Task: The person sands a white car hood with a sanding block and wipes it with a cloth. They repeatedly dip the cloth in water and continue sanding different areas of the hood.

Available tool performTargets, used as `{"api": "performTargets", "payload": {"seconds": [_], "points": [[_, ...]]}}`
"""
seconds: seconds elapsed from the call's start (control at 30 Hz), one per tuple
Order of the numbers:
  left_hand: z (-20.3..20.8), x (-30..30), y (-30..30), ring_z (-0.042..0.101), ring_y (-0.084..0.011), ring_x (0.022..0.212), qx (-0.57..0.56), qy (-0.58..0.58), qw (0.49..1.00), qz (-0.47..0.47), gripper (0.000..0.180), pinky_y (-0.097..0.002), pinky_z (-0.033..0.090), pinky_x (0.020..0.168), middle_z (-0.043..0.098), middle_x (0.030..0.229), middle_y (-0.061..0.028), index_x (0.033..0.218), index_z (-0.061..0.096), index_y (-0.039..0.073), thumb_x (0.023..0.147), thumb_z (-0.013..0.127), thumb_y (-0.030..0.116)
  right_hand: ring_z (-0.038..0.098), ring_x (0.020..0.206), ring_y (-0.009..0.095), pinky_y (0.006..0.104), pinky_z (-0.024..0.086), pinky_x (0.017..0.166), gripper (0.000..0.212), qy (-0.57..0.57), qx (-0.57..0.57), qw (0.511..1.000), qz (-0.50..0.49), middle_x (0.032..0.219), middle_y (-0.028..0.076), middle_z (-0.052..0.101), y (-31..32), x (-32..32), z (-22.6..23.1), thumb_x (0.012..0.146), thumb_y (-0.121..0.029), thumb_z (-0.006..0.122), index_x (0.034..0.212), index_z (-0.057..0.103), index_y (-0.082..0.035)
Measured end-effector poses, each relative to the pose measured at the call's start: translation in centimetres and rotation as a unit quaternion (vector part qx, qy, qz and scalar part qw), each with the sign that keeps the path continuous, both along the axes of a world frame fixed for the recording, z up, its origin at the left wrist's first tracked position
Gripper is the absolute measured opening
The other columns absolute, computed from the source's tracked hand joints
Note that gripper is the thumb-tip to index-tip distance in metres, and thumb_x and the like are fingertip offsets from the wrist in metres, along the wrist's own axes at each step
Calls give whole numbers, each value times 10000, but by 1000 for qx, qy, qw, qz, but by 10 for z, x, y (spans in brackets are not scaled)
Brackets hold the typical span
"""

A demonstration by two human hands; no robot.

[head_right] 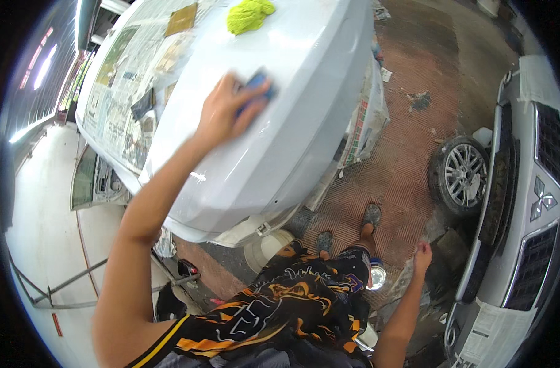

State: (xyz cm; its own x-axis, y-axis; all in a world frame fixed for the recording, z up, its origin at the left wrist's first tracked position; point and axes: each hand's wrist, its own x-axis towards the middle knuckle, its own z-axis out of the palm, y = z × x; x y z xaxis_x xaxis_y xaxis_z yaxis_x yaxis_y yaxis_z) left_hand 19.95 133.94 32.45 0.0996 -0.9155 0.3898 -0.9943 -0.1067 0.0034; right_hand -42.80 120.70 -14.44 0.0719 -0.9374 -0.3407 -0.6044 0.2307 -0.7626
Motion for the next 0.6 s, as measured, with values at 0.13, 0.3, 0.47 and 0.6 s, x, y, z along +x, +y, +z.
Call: {"api": "performTargets", "payload": {"seconds": [0.13, 0.3, 0.47, 0.6], "points": [[17, -47, 174, 604, -335, 977, 57, 64, 996, 24, 491, -449, 494, 869, 638, 1116, -131, 1266, 778, 331, 829, 814, 108, 673, 890, 242, 399, 516, 819, 293, 132, 121, 979, 97, 933, 136, 725, 57, -24, -54, 1011, -238, 622, 1097, 730, 20], [7, -34, 177, 598, -349, 1054, 61, 110, 992, 11, 480, -479, 481, 930, 630, 1201, -146, 1241, 791, 339, 826, 810, 98, 617, 669, 199, 380, 477, 607, 184, 175, 266, 935, 155, 742, 67, 652, 142, -97, -101, 930, -160, 644, 995, 756, -30], [-12, 39, -51, 571, -317, 962, -84, -8, 995, -54, 243, -449, 442, 844, 597, 975, -106, 1171, 808, 332, 966, 688, 281, 562, 613, 153, 321, 419, 505, 147, 47, 243, 969, 5, 775, 16, 638, 92, -88, -73, 917, -148, 645, 985, 741, -59], [-29, 79, -164, 569, -316, 971, -167, -38, 984, 55, 225, -446, 442, 848, 591, 968, -109, 1145, 815, 309, 954, 696, 288, 553, 639, 117, 275, 417, 550, 191, -2, 129, 992, 2, 826, -2, 664, -11, -64, -43, 959, -212, 646, 1026, 737, -58]]}}
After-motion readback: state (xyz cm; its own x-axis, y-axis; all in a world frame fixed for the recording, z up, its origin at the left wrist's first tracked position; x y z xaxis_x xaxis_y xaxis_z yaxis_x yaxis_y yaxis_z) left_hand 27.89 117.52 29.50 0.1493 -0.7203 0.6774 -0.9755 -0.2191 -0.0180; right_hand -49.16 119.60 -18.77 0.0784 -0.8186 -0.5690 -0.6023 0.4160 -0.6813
